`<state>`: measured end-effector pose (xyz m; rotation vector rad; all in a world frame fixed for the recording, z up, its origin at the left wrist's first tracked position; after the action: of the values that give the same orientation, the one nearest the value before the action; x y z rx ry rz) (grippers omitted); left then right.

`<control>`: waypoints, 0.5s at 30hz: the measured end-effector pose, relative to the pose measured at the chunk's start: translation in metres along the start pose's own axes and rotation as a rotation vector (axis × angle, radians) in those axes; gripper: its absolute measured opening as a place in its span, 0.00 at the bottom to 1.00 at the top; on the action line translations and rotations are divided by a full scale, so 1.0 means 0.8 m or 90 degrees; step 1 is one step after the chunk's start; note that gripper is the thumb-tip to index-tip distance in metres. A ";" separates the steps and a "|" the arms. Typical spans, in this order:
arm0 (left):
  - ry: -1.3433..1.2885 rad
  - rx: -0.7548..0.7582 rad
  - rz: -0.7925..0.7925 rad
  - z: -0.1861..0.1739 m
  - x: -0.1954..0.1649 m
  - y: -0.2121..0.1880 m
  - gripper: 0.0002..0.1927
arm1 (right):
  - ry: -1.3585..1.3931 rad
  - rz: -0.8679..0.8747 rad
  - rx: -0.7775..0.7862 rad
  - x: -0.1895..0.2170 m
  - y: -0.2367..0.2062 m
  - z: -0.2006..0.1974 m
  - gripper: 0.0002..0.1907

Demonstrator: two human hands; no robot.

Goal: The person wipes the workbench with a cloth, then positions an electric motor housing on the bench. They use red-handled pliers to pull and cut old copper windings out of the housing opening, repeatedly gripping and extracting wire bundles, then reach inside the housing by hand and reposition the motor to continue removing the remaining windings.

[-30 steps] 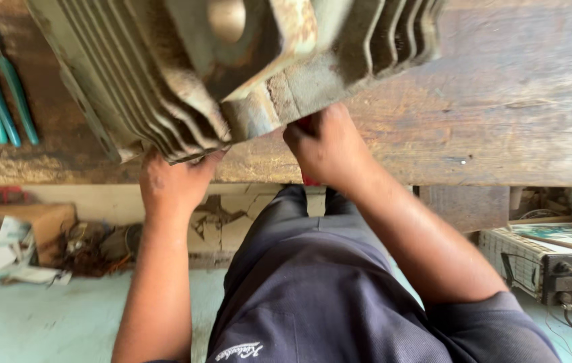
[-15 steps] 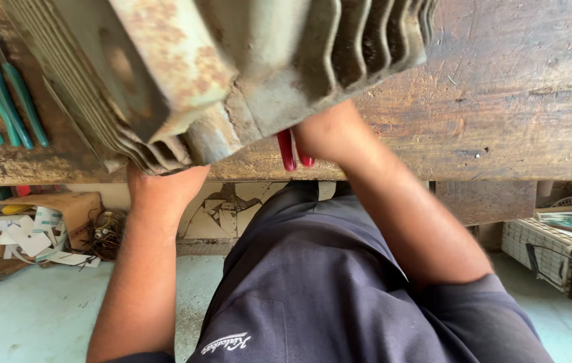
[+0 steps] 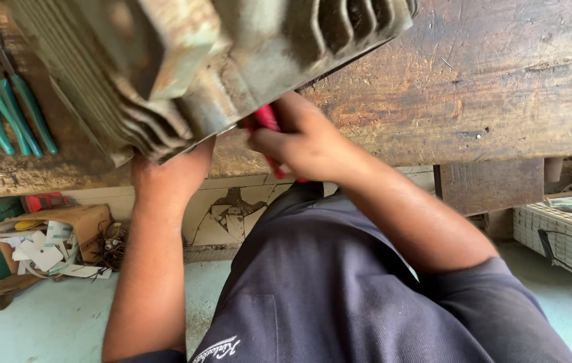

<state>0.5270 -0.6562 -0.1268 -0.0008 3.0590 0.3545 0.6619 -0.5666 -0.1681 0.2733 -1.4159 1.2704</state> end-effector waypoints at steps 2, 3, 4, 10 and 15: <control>-0.023 0.050 -0.066 0.012 0.012 -0.004 0.13 | 0.044 0.055 0.005 -0.027 -0.015 -0.015 0.25; -0.051 0.044 -0.076 0.013 0.014 -0.006 0.13 | 0.064 0.048 0.007 -0.034 -0.022 -0.022 0.27; -0.080 0.042 -0.086 0.015 0.016 -0.010 0.13 | 0.085 0.043 0.011 -0.041 -0.027 -0.027 0.30; -0.097 -0.036 -0.125 0.012 0.021 -0.021 0.14 | 0.127 0.004 -0.008 -0.062 -0.003 -0.043 0.28; -0.092 -0.018 -0.221 0.022 0.035 -0.027 0.23 | 0.195 -0.007 -0.025 -0.063 0.028 -0.049 0.26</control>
<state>0.5005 -0.6735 -0.1503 -0.4770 2.8353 0.3560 0.6831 -0.5516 -0.2305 0.0564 -1.1735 1.2164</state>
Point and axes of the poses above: each hand's wrist, its own y-axis towards the middle knuckle, its own z-axis out of the palm, x = y × z, the point moved 9 cm from there along y, towards the middle knuckle, and after that the axes turned 10 degrees about z, right-handed, at the moved point
